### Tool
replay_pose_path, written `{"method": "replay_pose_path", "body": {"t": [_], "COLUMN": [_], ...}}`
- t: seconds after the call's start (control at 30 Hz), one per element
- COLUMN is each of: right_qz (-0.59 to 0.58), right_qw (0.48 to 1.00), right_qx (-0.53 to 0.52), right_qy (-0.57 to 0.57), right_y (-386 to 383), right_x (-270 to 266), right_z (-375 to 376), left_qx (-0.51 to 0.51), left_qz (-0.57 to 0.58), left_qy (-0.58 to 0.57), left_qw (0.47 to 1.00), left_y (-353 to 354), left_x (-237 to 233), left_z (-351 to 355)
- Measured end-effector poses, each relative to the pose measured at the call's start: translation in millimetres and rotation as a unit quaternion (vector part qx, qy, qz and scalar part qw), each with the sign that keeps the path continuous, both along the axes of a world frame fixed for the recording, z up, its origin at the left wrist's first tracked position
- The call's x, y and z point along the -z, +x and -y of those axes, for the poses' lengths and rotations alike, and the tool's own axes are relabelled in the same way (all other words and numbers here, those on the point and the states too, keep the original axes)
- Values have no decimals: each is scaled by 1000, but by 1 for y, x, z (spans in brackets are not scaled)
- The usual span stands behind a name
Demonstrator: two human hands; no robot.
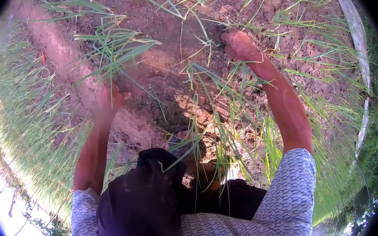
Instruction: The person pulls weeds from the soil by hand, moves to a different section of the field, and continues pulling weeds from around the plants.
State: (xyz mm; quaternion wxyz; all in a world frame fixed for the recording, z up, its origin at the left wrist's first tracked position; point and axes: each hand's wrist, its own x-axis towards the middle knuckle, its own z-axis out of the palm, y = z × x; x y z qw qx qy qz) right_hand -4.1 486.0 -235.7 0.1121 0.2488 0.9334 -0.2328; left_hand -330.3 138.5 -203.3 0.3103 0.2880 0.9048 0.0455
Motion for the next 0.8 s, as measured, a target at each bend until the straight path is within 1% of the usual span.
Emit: {"method": "replay_pose_path", "body": {"t": [0.03,0.07,0.17,0.2,0.3,0.33,0.43,0.47,0.53,0.57,0.6,0.63,0.7,0.73,0.8], "right_qz": [17,-39,-70,-2,31,15,42,44,21,8,-6,-25,-64,-116,-67], "right_qw": [1000,998,989,992,994,995,991,993,991,990,990,992,993,990,995], "right_qx": [12,38,119,120,94,95,123,110,131,138,142,125,94,80,71], "right_qy": [-4,35,50,38,-37,2,19,20,32,40,-2,-3,-2,10,17], "right_y": [0,0,4,-4,-10,-14,-23,-24,-15,-12,-12,-12,-12,-15,-25], "right_x": [4,9,25,9,-14,-23,-11,-8,2,9,8,9,8,9,5], "right_z": [2,8,10,11,24,34,45,45,37,28,15,16,17,20,20], "left_qx": [-4,-2,7,17,26,26,27,20,9,13,17,21,-1,-10,30], "left_qz": [4,5,-4,-11,-10,-5,-12,-4,12,-2,-16,-30,-9,1,-30], "left_qy": [2,-2,1,4,40,57,51,52,54,46,37,26,11,6,19], "left_qw": [1000,1000,1000,1000,999,998,998,998,998,999,999,999,1000,1000,999], "left_y": [1,1,3,3,3,3,1,0,-2,-3,-1,1,5,6,6], "left_x": [0,-1,-6,-6,-4,-3,0,2,4,5,4,2,-6,-9,-11], "left_z": [0,1,-3,-2,2,4,5,7,8,7,5,5,1,-3,-4]}}
